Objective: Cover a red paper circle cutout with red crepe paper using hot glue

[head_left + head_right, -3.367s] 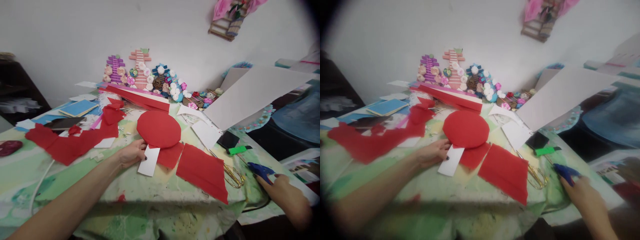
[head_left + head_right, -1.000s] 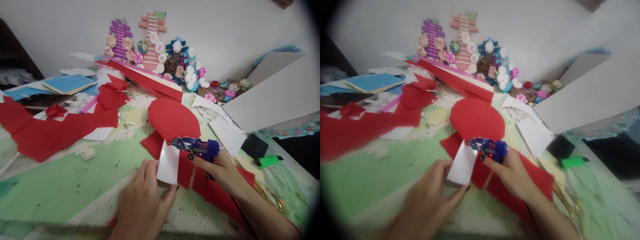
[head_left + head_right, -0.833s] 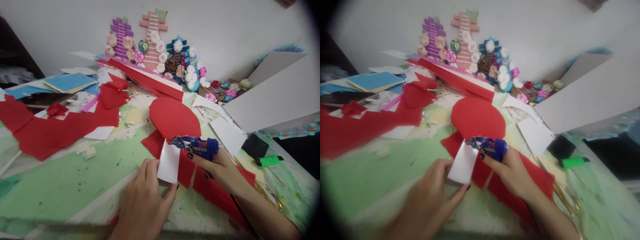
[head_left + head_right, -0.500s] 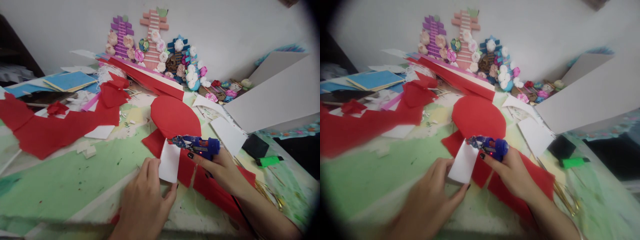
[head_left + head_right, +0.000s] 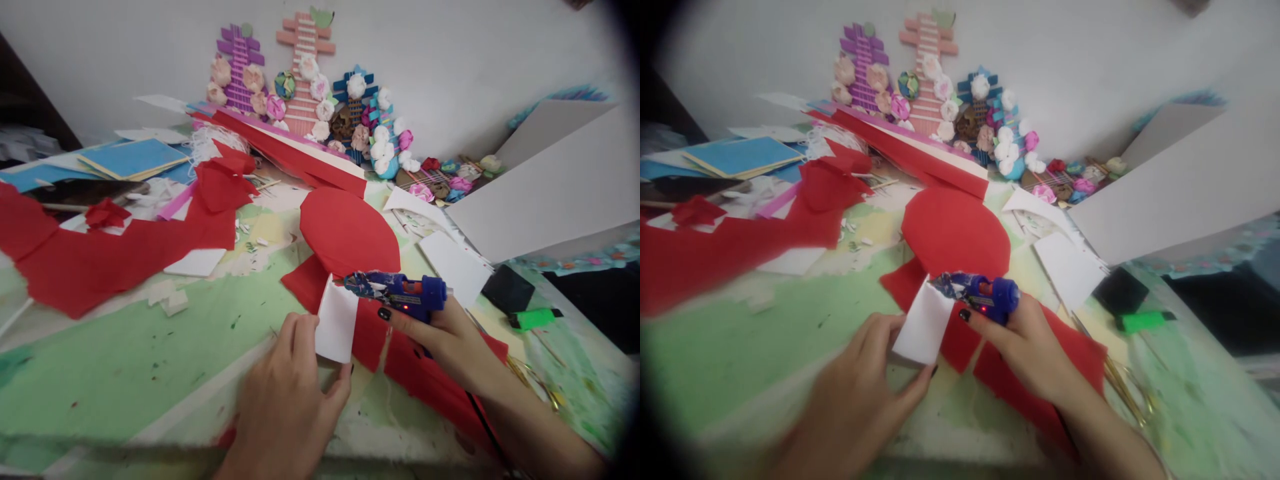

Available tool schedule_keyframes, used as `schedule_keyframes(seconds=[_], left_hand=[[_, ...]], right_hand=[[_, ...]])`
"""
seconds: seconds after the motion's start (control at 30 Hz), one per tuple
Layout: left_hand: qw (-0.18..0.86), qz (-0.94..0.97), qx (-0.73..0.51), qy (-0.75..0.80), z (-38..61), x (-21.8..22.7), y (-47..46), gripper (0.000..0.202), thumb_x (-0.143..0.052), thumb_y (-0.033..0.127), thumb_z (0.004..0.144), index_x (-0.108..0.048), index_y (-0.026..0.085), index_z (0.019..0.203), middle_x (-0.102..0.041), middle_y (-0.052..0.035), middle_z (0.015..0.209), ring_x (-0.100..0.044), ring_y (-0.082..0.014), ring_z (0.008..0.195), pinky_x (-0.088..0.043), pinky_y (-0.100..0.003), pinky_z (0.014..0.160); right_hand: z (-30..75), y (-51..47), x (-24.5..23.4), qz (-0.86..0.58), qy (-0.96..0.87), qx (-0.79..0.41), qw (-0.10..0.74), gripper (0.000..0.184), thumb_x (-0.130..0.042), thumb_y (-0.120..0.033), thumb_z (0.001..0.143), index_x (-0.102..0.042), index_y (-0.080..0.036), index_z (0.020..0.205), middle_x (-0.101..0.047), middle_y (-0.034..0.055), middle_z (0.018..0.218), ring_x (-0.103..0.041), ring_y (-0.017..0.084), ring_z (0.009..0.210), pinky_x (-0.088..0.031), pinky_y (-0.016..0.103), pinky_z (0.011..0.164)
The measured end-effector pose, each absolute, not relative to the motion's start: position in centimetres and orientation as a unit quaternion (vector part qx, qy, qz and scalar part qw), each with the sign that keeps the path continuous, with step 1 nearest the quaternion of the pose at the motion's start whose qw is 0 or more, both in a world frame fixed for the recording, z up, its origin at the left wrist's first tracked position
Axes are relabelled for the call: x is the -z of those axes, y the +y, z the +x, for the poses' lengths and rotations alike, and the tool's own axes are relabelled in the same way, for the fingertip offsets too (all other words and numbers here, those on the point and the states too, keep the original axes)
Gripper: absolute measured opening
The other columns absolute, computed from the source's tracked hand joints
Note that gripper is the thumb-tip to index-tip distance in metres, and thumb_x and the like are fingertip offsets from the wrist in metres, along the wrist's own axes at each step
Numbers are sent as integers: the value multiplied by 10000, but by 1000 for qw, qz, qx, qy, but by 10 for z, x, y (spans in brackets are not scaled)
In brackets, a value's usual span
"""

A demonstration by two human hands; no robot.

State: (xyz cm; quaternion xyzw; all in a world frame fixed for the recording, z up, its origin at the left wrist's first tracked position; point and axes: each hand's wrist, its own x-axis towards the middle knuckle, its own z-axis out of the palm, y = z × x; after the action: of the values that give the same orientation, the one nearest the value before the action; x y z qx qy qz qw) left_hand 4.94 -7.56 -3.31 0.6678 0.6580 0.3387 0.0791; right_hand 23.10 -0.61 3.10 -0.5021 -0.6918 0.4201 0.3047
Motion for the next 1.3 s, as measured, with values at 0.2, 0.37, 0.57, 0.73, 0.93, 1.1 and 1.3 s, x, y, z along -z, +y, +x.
schedule_keyframes(seconds=[0.2, 0.37, 0.57, 0.73, 0.93, 1.1, 1.3], left_hand=[[58, 672, -331, 660, 49, 35, -74, 325, -598, 259, 753, -425, 230, 1027, -603, -30, 917, -645, -207, 728, -475, -299, 547], [61, 672, -335, 657, 49, 35, -74, 331, -603, 262, 752, -423, 233, 1028, -596, -29, 915, -643, -208, 723, -477, -303, 544], [64, 666, -351, 655, 50, 34, -75, 324, -606, 249, 745, -427, 232, 1014, -586, -26, 898, -641, -204, 723, -474, -300, 548], [63, 665, -347, 658, 51, 34, -74, 347, -614, 237, 735, -423, 228, 1025, -587, -27, 911, -643, -205, 727, -481, -305, 559], [58, 662, -349, 661, 51, 32, -75, 353, -613, 229, 737, -418, 229, 1031, -584, -27, 916, -642, -206, 728, -478, -302, 550], [51, 659, -367, 654, 51, 34, -75, 326, -598, 230, 749, -429, 218, 1028, -575, -33, 906, -635, -206, 743, -477, -299, 569], [65, 662, -372, 647, 50, 33, -75, 310, -573, 223, 774, -425, 212, 1046, -570, -42, 927, -630, -196, 772, -485, -294, 605]], right_hand=[[231, 2, -27, -508, -703, -406, 290, 188, -629, -353, 861, -667, -211, 978, -688, 15, 848, -618, 158, 750, -492, 254, 645], [235, -5, -26, -486, -678, -462, 300, 222, -678, -333, 831, -656, -232, 1027, -689, 17, 966, -632, 182, 928, -510, 263, 792], [236, -12, -30, -497, -663, -473, 300, 197, -694, -336, 804, -655, -203, 944, -627, -10, 691, -569, 119, 610, -454, 201, 517], [233, 0, -30, -533, -670, -428, 291, 210, -652, -384, 831, -606, -180, 824, -443, -66, 483, -388, 69, 422, -324, 190, 391], [232, 0, -28, -527, -678, -431, 277, 215, -660, -376, 826, -639, -185, 923, -428, -72, 487, -388, 72, 428, -310, 196, 397], [236, -11, -29, -518, -660, -453, 301, 279, -702, -364, 774, -660, -193, 990, -518, -35, 544, -511, 128, 543, -399, 224, 478], [239, -3, -26, -550, -633, -452, 304, 322, -693, -436, 778, -650, -177, 965, -456, -59, 476, -396, 87, 411, -326, 214, 387]])
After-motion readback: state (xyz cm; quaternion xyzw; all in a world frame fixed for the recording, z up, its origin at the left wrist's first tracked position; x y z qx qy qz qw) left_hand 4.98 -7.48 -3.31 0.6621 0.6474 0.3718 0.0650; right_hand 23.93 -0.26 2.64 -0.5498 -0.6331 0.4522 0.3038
